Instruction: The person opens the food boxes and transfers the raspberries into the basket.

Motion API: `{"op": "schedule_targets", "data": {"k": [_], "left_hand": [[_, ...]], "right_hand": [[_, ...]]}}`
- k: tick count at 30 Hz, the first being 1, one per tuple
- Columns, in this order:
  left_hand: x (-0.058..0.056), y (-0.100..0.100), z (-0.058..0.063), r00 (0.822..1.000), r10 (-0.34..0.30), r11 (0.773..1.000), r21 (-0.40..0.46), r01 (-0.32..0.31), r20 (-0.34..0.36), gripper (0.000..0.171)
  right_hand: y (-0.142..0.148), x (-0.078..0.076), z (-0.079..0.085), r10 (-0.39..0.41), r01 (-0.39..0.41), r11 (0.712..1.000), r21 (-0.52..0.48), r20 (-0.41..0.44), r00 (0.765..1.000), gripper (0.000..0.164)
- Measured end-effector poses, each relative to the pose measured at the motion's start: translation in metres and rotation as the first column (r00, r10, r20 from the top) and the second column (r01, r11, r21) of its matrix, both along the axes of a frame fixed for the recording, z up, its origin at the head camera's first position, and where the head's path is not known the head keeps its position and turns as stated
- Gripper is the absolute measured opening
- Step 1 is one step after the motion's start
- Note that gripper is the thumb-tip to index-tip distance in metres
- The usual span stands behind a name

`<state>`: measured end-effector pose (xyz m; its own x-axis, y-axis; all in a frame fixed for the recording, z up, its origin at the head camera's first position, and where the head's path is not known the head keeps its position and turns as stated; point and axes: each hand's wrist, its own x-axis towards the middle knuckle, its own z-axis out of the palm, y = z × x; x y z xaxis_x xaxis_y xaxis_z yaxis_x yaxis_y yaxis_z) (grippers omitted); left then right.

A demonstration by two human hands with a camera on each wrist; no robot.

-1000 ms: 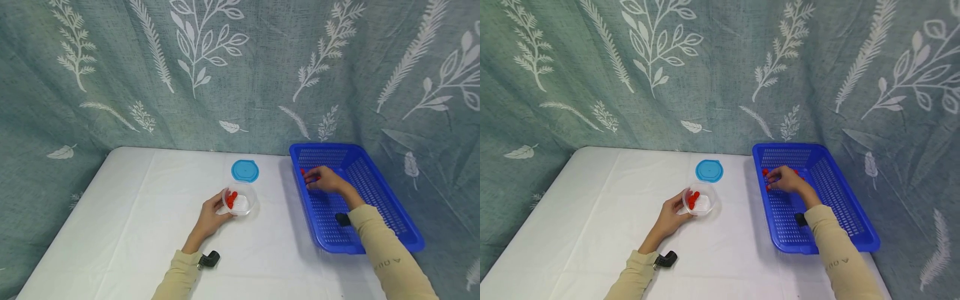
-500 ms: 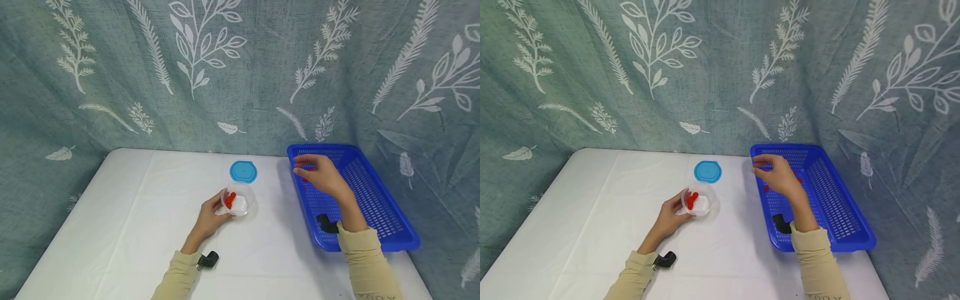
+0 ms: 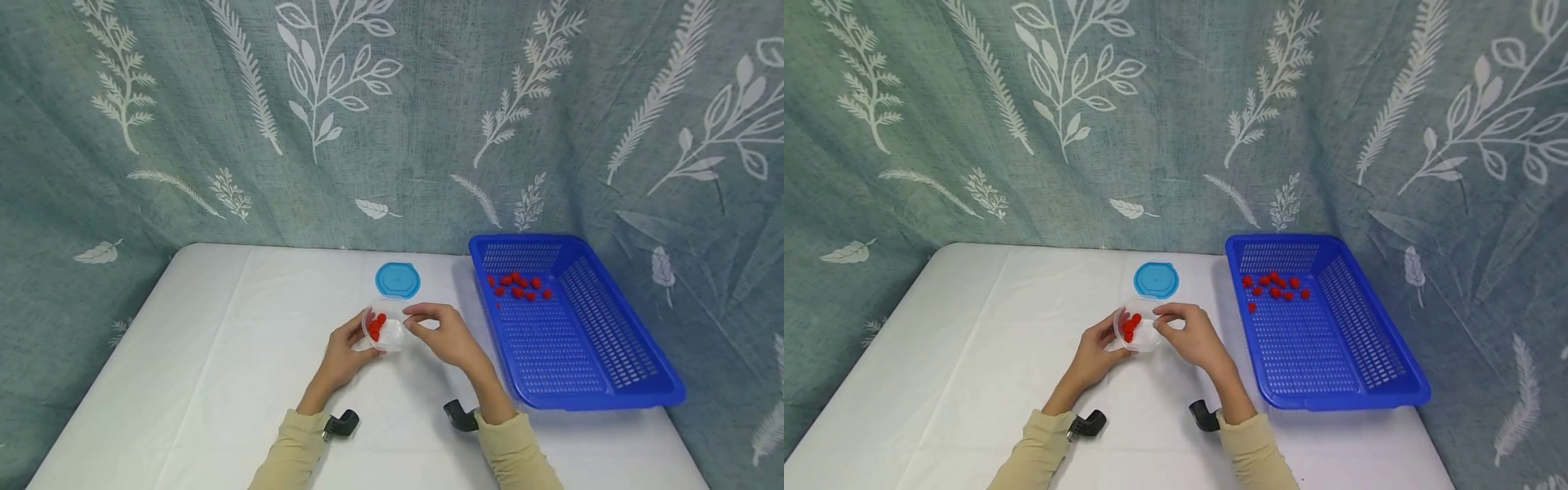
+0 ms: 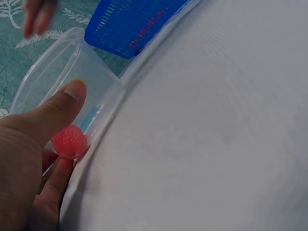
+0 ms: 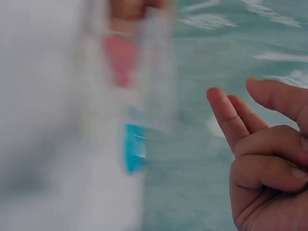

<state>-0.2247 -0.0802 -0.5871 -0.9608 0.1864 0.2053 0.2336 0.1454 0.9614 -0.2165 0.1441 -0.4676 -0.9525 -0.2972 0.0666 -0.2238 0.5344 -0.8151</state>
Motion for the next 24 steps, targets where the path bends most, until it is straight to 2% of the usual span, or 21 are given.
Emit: {"op": "schedule_targets", "data": {"k": [4, 8, 13, 16, 20, 24], "left_hand": [[-0.001, -0.001, -0.002, 1.0, -0.004, 1.0, 0.018, 0.004, -0.012, 0.085], [-0.001, -0.001, -0.002, 1.0, -0.013, 0.999, 0.045, 0.014, -0.018, 0.085], [-0.002, -0.001, -0.001, 1.0, -0.009, 0.999, 0.046, 0.01, -0.017, 0.084], [0.005, 0.0, 0.013, 1.0, -0.008, 0.999, 0.053, 0.008, -0.003, 0.082], [0.013, 0.001, 0.03, 1.0, -0.019, 0.998, 0.063, 0.019, 0.009, 0.08], [0.013, 0.0, 0.03, 1.0, -0.03, 0.998, 0.063, 0.03, 0.002, 0.079]], "right_hand": [[-0.016, -0.005, -0.034, -0.011, 0.012, 1.0, -0.015, 0.04, 0.999, 0.026], [-0.028, -0.006, -0.047, -0.021, 0.022, 0.999, -0.027, 0.034, 0.999, 0.023], [-0.037, -0.008, -0.043, -0.04, 0.041, 0.998, 0.038, -0.011, 0.999, 0.023], [-0.04, -0.01, -0.038, -0.049, 0.051, 0.993, 0.107, -0.028, 0.998, 0.024], [-0.045, -0.012, -0.031, -0.034, 0.036, 0.988, 0.152, -0.016, 0.999, 0.024], [-0.048, -0.017, -0.028, -0.012, 0.013, 0.983, 0.184, -0.004, 1.0, 0.024]]}}
